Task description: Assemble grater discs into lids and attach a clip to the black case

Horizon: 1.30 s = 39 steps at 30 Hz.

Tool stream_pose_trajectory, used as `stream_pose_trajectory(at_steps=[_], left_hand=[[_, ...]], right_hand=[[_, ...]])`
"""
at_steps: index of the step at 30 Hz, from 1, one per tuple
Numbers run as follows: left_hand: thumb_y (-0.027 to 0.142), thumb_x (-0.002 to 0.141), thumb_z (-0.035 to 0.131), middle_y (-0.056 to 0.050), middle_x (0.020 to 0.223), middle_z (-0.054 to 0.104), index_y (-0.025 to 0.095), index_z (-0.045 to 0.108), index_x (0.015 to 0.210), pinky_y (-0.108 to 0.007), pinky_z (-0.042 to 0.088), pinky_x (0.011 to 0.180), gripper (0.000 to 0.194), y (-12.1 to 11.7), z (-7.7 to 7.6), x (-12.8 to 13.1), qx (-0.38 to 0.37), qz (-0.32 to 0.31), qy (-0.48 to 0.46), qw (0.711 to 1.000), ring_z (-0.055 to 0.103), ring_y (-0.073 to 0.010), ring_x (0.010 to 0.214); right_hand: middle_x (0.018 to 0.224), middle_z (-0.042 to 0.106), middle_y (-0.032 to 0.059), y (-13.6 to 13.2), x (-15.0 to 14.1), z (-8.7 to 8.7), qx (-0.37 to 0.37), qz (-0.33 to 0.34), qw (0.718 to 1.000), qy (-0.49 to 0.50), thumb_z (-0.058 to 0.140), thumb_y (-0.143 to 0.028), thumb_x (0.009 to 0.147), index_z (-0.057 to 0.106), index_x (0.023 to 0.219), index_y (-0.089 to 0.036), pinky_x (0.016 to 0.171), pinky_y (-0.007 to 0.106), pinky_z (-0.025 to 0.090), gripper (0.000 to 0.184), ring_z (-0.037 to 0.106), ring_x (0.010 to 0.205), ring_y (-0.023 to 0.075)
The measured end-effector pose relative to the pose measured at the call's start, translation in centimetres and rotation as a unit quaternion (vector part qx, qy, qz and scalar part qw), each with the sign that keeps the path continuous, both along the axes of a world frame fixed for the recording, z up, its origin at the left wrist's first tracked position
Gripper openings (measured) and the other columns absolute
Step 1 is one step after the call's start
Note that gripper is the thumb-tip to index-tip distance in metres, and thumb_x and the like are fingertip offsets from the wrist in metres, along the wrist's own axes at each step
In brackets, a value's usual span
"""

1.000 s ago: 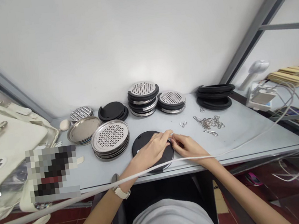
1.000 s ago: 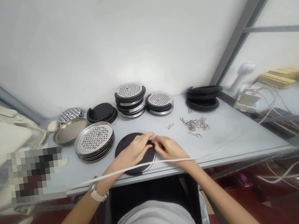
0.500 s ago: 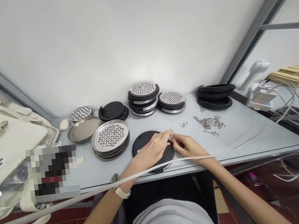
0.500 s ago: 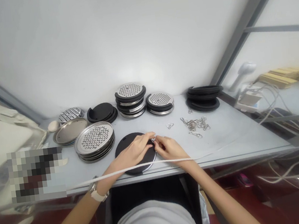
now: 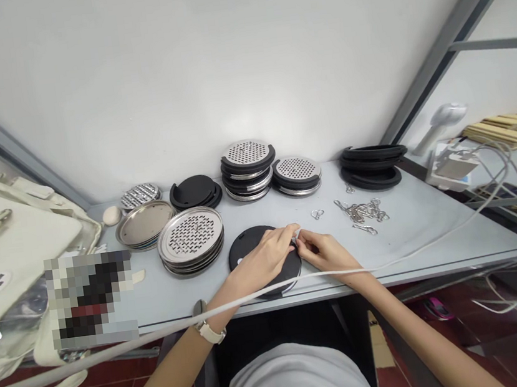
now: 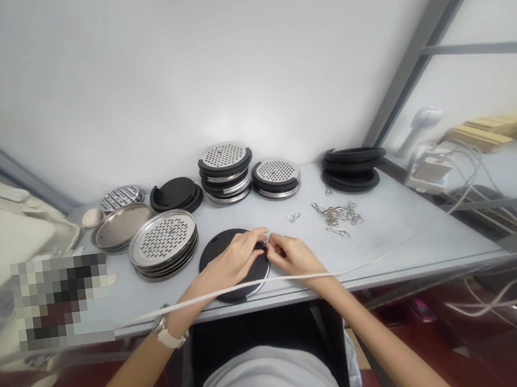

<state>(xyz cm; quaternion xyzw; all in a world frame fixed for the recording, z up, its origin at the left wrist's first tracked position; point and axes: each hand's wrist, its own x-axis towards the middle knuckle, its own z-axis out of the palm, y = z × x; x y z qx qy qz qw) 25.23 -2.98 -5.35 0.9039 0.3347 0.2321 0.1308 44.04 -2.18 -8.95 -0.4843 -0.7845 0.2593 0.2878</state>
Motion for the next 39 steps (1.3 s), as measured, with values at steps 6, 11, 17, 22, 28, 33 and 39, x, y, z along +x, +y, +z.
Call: stream_pose_trajectory(at_steps=[6,11,17,22,28,33,39], left_hand=[[0.005,0.091,0.038,-0.008,0.124,0.052,0.02,0.029,0.134,-0.036,0.044,0.096,0.046,-0.02,-0.03,0.07,-0.002,0.002,0.001,1.0,0.049,-0.0204,0.114],[0.007,0.092,0.035,-0.009,0.123,0.051,0.018,0.03,0.133,-0.037,0.043,0.097,0.042,0.07,-0.05,0.02,0.001,0.012,0.009,1.0,0.049,-0.0204,0.114],[0.017,0.093,0.042,-0.01,0.109,0.054,0.016,0.039,0.122,-0.042,0.044,0.093,0.029,0.45,-0.16,0.18,0.012,0.06,0.006,0.998,0.052,-0.0237,0.107],[0.016,0.092,0.042,-0.009,0.107,0.055,0.016,0.043,0.117,-0.04,0.045,0.091,0.025,0.41,-0.16,0.3,0.019,0.048,0.009,0.999,0.052,-0.0232,0.106],[0.015,0.091,0.044,-0.009,0.11,0.055,0.017,0.043,0.119,-0.04,0.045,0.093,0.028,0.15,-0.09,0.43,0.018,0.033,0.001,0.999,0.053,-0.0231,0.106],[0.015,0.09,0.044,-0.009,0.113,0.054,0.017,0.043,0.119,-0.04,0.044,0.094,0.029,0.17,-0.09,0.44,0.021,0.035,-0.001,0.999,0.052,-0.023,0.109],[0.011,0.09,0.043,-0.008,0.112,0.058,0.018,0.044,0.118,-0.038,0.043,0.095,0.029,0.15,0.08,0.35,0.011,0.021,0.008,1.0,0.054,-0.0208,0.107]], right_hand=[[0.056,0.038,-0.0058,0.0,0.03,-0.12,0.002,-0.01,1.0,0.0,0.042,-0.028,0.086,0.039,0.066,-0.02,0.052,0.021,0.029,0.022,0.035,0.052,0.0085],[0.056,0.035,-0.0061,0.03,0.08,-0.03,0.005,-0.02,1.0,-0.001,0.041,-0.03,0.087,0.038,0.065,-0.02,0.052,0.021,0.029,0.024,0.033,0.052,0.0087],[0.054,0.037,-0.0059,0.0,-0.02,0.21,0.005,-0.016,1.0,-0.013,0.039,-0.032,0.089,0.038,0.065,-0.02,0.051,0.021,0.029,0.027,0.033,0.051,0.0089],[0.057,0.044,-0.0041,-0.02,-0.1,0.24,0.01,-0.009,1.0,-0.028,0.038,-0.031,0.09,0.041,0.068,-0.02,0.052,0.022,0.03,0.025,0.038,0.051,0.0099],[0.064,0.052,-0.0014,0.05,-0.04,0.09,0.011,0.011,1.0,-0.027,0.035,-0.029,0.092,0.046,0.076,-0.02,0.055,0.023,0.034,0.021,0.044,0.055,0.0118],[0.061,0.049,-0.0028,-0.01,0.0,0.16,0.007,0.01,0.999,-0.034,0.038,-0.027,0.089,0.044,0.071,-0.02,0.054,0.023,0.032,0.021,0.042,0.054,0.011],[0.059,0.047,-0.0039,-0.08,0.0,0.21,0.006,0.012,0.999,-0.033,0.039,-0.025,0.086,0.046,0.07,-0.019,0.053,0.022,0.031,0.019,0.04,0.052,0.0102]])
